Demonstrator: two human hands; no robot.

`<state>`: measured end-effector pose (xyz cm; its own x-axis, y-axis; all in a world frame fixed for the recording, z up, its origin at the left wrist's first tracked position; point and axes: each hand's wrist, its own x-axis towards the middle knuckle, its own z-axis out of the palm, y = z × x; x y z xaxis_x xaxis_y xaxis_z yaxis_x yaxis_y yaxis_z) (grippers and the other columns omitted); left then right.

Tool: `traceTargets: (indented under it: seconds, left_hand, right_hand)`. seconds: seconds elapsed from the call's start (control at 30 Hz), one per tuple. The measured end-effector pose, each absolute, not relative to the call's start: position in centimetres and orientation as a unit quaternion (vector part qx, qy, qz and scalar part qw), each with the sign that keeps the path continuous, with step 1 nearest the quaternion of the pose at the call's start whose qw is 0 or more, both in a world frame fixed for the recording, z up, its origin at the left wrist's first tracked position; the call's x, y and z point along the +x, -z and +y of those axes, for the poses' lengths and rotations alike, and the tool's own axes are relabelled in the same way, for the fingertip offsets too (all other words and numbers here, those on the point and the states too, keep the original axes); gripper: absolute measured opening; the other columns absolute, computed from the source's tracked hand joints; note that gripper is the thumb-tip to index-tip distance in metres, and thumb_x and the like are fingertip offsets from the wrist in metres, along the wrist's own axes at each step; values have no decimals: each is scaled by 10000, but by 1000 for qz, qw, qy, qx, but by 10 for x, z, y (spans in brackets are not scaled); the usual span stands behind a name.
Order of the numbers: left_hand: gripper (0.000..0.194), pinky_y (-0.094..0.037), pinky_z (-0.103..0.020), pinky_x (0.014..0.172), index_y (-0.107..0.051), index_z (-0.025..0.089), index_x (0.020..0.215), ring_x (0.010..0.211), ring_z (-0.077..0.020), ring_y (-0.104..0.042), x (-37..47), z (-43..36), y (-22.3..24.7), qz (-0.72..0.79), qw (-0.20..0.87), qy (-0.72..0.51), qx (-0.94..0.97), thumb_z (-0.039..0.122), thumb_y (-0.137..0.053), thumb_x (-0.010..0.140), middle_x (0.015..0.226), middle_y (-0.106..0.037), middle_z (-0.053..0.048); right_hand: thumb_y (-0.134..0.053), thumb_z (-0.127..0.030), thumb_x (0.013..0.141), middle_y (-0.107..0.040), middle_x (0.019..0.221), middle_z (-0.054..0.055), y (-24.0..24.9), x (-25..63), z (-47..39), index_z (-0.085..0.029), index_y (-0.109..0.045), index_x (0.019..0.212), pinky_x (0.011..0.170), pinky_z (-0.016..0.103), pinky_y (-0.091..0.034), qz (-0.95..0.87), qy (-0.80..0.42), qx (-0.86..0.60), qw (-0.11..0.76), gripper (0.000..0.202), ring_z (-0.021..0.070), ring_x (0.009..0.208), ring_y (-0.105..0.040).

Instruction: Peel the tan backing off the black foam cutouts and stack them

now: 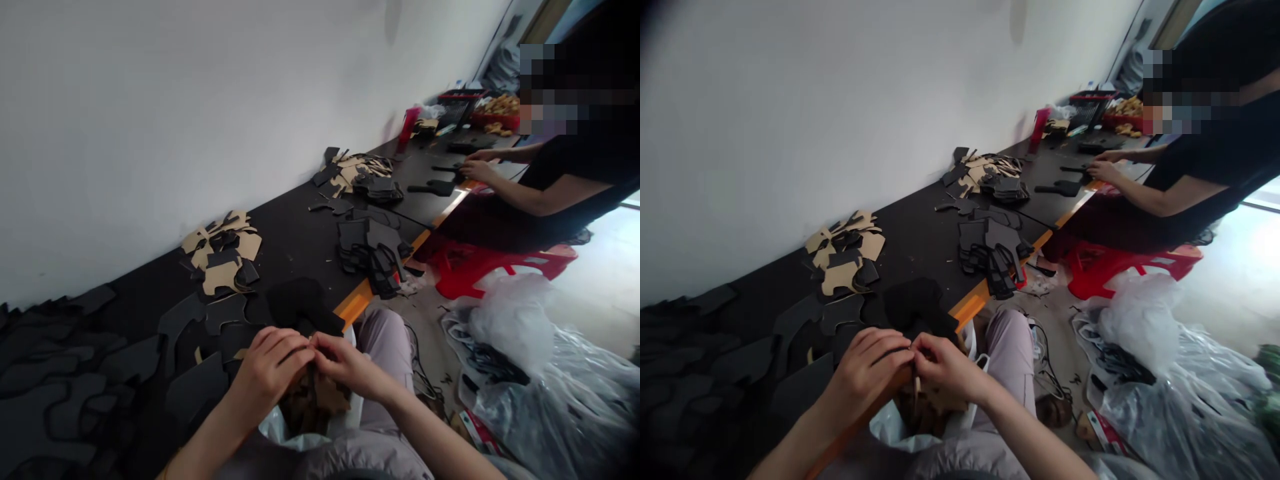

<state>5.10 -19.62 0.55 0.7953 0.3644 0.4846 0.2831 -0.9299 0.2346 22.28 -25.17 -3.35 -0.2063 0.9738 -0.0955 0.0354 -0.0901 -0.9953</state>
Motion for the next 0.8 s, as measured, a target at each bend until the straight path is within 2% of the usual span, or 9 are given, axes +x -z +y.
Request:
traceTargets:
  seconds: [0.07,0.17,0.3,0.4,0.5,0.6,0.73,0.8]
  left_hand:
    - [151,-401,-313,921,-636,217,938,956,-142,-587,51,-196,-8,146,63,-270,950,150,-520,869,947,-678,-7]
    - [210,-392,-313,940,-619,216,1036,981,-139,-588,50,-196,-7,120,54,-269,954,137,-535,860,988,-686,-8]
    - [229,-414,-304,946,-605,198,1055,962,-129,-610,47,-195,-2,104,86,-285,949,110,-521,861,991,-699,-18]
    - [167,-462,-273,912,-626,201,976,906,-116,-634,45,-196,-1,141,170,-298,928,129,-536,855,960,-701,-18]
    - [123,-507,-236,829,-650,208,921,917,-129,-635,42,-197,-2,240,255,-315,882,170,-604,814,983,-679,-31]
    - [167,-509,-253,827,-657,221,907,910,-148,-640,39,-197,-5,326,333,-310,829,205,-689,744,960,-682,-20]
    - [249,-521,-254,788,-623,219,950,860,-150,-659,37,-199,-6,384,520,-246,723,200,-707,716,900,-701,-1]
    - [248,-529,-244,747,-610,202,906,827,-151,-665,36,-199,-5,402,571,-240,674,194,-724,686,857,-701,1]
  right_hand:
    - [-458,-327,845,-424,676,-41,34,223,-252,-164,-460,750,560,181,-317,-539,-566,-470,411,188,74,625,-366]
    - [-470,-314,834,-435,704,-37,35,223,-254,-166,-466,777,565,182,-322,-536,-577,-455,415,159,79,646,-372]
    - [-459,-398,856,-411,684,-38,33,222,-255,-172,-459,773,542,187,-306,-525,-593,-449,414,241,80,625,-356]
    - [-439,-491,874,-414,676,-35,29,221,-255,-174,-464,770,560,198,-314,-518,-601,-442,418,335,86,628,-363]
    - [-441,-516,884,-438,691,-30,25,219,-252,-171,-482,790,604,209,-330,-505,-616,-421,434,360,87,645,-393]
    - [-454,-507,888,-448,702,-31,24,215,-248,-170,-489,824,590,204,-323,-469,-647,-397,451,345,76,627,-401]
    - [-532,-522,841,-402,663,-51,23,207,-245,-174,-473,816,536,189,-281,-437,-669,-396,454,353,59,573,-347]
    - [-563,-532,813,-383,640,-61,21,203,-243,-177,-465,806,519,186,-266,-428,-673,-400,451,368,56,554,-327]
